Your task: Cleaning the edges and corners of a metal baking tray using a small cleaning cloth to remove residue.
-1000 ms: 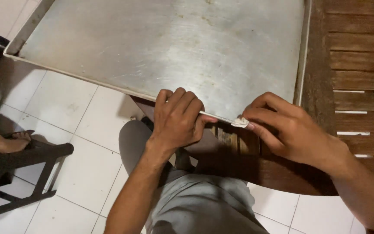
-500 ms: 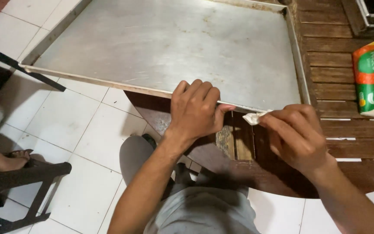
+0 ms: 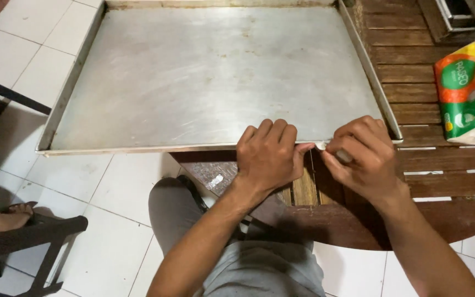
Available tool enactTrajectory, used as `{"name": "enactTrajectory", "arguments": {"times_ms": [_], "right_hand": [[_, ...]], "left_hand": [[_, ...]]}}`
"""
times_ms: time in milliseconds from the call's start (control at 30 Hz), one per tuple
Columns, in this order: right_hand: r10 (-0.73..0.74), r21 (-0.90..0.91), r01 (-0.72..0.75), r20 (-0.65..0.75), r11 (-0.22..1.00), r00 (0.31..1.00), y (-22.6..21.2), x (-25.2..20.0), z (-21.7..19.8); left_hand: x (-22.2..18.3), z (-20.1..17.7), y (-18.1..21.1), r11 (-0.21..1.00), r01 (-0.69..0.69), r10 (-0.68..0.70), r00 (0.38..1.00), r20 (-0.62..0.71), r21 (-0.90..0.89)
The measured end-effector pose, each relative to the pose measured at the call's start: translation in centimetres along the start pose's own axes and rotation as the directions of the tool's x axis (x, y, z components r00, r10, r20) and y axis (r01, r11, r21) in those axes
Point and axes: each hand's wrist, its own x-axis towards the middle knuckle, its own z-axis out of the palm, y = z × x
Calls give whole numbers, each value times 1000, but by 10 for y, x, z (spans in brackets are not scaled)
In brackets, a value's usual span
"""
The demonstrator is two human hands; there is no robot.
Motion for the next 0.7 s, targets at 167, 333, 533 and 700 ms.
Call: {"name": "enactTrajectory", "arguments": {"times_ms": [167,333,533,700], "right_hand": [[21,-265,9,110,964,994,27,-29,-25],[38,-302,-27,29,953,999,44,-39,-21],[17,-259,-3,54,966,998,47,-19,-9],[-87,-207,104,93,973,992,56,-9,9]], "left_hand": [[1,-8,-16,988,-34,34,999,7,151],[4,-8,-17,982,-56,57,998,2,181],[2,-2,-16,971,-12,19,999,-28,237],[1,-1,-10,963,28,-14,998,-53,269]]}}
